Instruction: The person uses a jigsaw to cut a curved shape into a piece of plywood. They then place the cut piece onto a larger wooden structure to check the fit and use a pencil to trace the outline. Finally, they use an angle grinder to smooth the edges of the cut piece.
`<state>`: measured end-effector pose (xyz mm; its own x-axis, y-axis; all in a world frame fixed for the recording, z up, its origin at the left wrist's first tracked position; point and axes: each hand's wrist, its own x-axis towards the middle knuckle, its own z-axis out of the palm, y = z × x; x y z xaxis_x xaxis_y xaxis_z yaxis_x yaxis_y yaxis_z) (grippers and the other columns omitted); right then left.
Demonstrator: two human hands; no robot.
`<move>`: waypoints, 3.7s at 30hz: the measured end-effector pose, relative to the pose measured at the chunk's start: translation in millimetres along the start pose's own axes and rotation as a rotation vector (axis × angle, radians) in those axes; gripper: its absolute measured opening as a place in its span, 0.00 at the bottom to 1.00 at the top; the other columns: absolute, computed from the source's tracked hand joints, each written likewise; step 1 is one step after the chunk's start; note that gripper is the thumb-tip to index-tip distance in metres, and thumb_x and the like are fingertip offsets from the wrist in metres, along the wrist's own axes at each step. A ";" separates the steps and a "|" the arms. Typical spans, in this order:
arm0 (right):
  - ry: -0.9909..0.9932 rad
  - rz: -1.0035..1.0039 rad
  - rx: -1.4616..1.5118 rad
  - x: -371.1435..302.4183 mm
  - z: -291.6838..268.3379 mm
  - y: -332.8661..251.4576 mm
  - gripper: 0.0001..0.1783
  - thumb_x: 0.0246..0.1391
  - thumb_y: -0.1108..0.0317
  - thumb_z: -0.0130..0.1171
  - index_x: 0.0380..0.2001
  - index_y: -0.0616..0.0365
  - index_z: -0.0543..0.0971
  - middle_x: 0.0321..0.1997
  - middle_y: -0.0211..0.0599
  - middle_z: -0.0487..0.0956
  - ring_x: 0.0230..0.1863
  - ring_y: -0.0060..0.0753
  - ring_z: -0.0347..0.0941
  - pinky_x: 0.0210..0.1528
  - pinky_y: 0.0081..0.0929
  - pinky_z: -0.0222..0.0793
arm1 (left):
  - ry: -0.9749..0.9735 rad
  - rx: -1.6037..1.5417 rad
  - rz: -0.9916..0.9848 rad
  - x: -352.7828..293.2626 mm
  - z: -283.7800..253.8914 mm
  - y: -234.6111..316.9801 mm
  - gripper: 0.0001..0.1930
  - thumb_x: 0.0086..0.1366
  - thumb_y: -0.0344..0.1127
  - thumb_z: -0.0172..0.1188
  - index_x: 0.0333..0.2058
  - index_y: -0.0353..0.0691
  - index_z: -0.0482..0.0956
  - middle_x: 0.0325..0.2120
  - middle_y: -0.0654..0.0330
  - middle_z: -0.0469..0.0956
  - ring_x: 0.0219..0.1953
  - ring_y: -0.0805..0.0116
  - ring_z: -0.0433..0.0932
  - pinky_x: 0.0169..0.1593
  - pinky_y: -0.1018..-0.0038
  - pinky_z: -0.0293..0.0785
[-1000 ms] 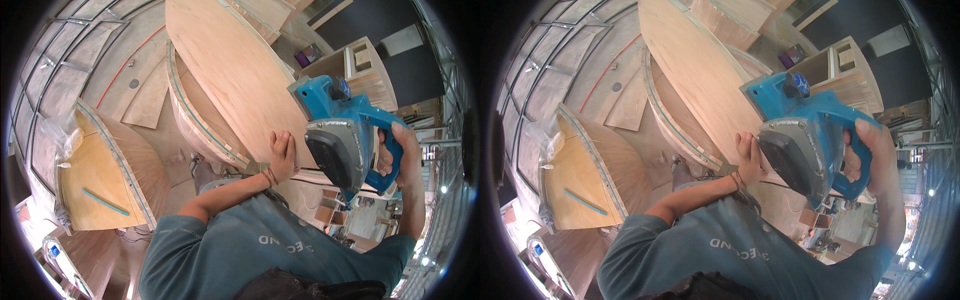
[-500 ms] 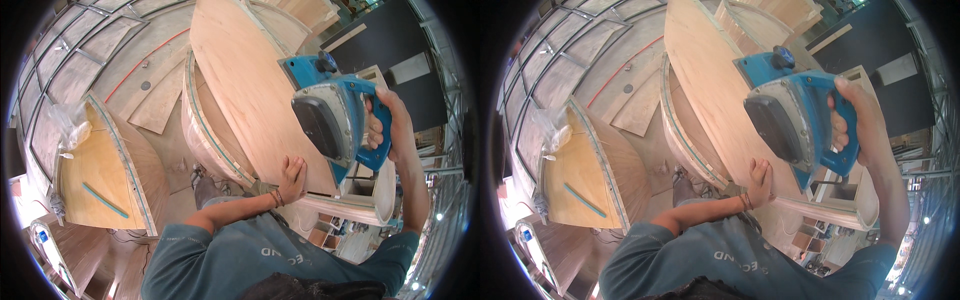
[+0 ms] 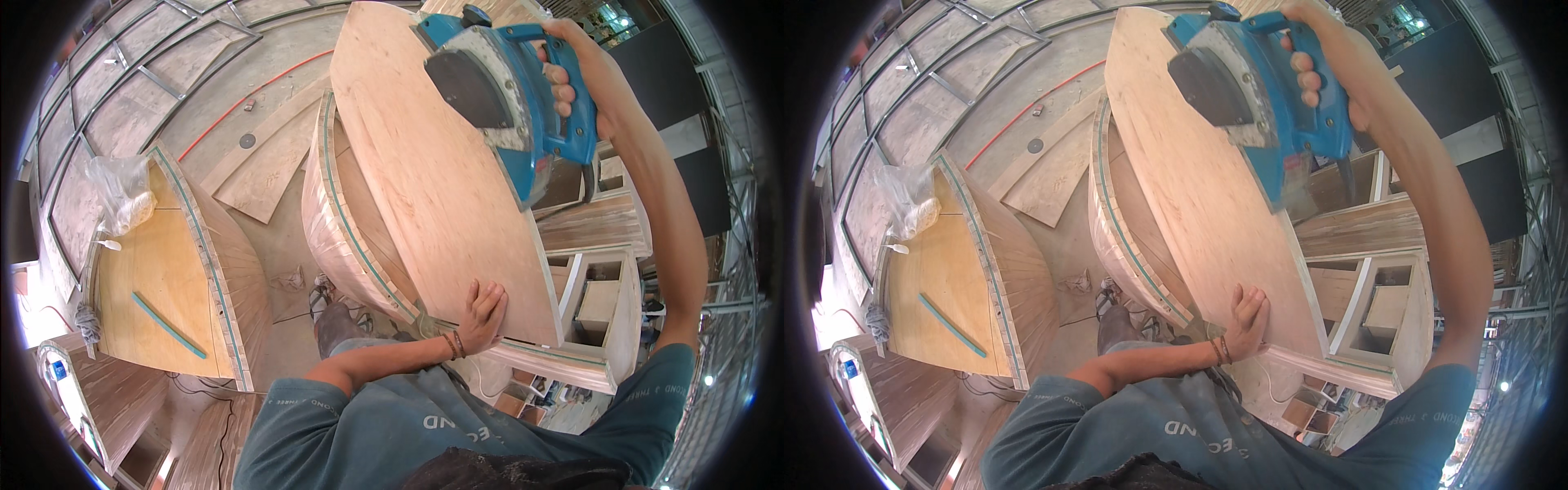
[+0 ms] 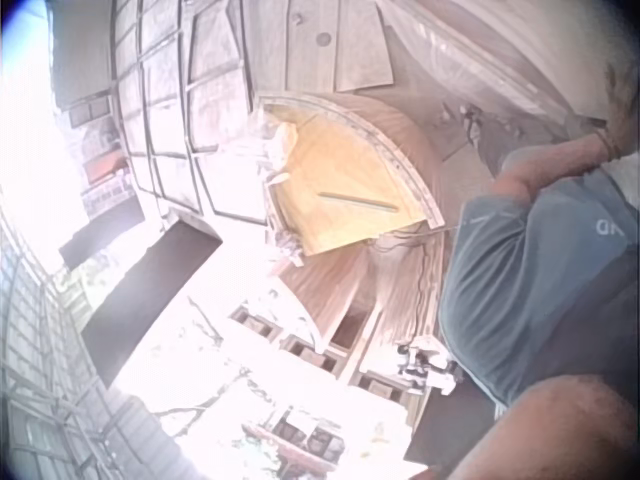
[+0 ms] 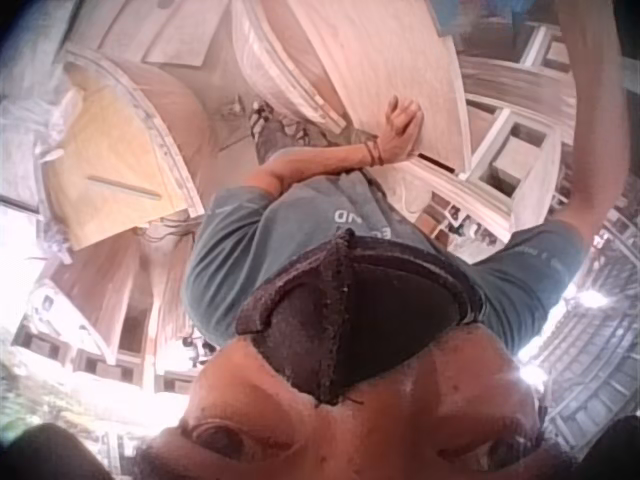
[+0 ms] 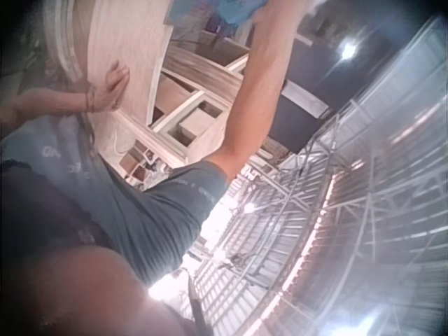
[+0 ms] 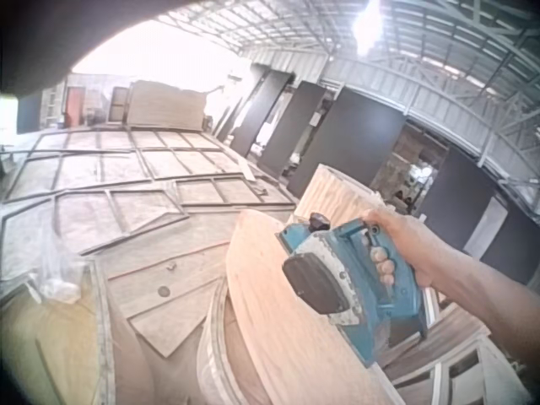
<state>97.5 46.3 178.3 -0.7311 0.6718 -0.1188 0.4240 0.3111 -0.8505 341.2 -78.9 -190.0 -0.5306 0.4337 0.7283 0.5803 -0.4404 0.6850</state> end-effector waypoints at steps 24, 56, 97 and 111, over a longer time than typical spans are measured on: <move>-0.024 0.008 0.085 51.2 7.1 -59.7 0.19 0.65 0.47 0.55 0.33 0.52 0.77 0.18 0.24 0.68 0.13 0.21 0.62 0.15 0.26 0.65 | 0.034 0.062 -0.015 -5.1 5.4 -4.1 0.53 0.40 0.26 0.69 0.68 0.24 0.56 0.68 0.42 0.54 0.72 0.39 0.54 0.74 0.37 0.44; 0.204 0.337 0.077 -365.1 -154.6 125.4 0.31 0.62 0.42 0.59 0.34 0.66 0.70 0.11 0.31 0.65 0.08 0.22 0.60 0.12 0.21 0.60 | 0.056 0.198 0.057 8.5 4.7 -1.6 0.49 0.55 0.38 0.64 0.69 0.18 0.48 0.69 0.34 0.45 0.73 0.32 0.45 0.73 0.34 0.42; -0.032 0.075 0.004 -41.7 -23.8 13.4 0.24 0.61 0.42 0.60 0.33 0.54 0.76 0.16 0.20 0.70 0.14 0.15 0.64 0.17 0.17 0.63 | 0.041 0.039 0.004 0.0 -2.2 -3.8 0.45 0.44 0.26 0.66 0.65 0.23 0.64 0.67 0.41 0.56 0.72 0.39 0.54 0.74 0.37 0.46; 0.024 0.058 0.045 81.2 45.5 -41.6 0.18 0.62 0.48 0.57 0.32 0.52 0.75 0.20 0.27 0.69 0.13 0.20 0.63 0.13 0.25 0.65 | 0.061 0.054 0.018 1.5 -6.0 -4.2 0.40 0.47 0.27 0.65 0.63 0.26 0.68 0.66 0.44 0.60 0.72 0.43 0.57 0.74 0.39 0.48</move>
<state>-3.8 57.3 180.8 -0.6931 0.7037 -0.1563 0.4399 0.2411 -0.8651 334.2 -81.2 -191.6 -0.5555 0.3766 0.7414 0.6215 -0.4043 0.6710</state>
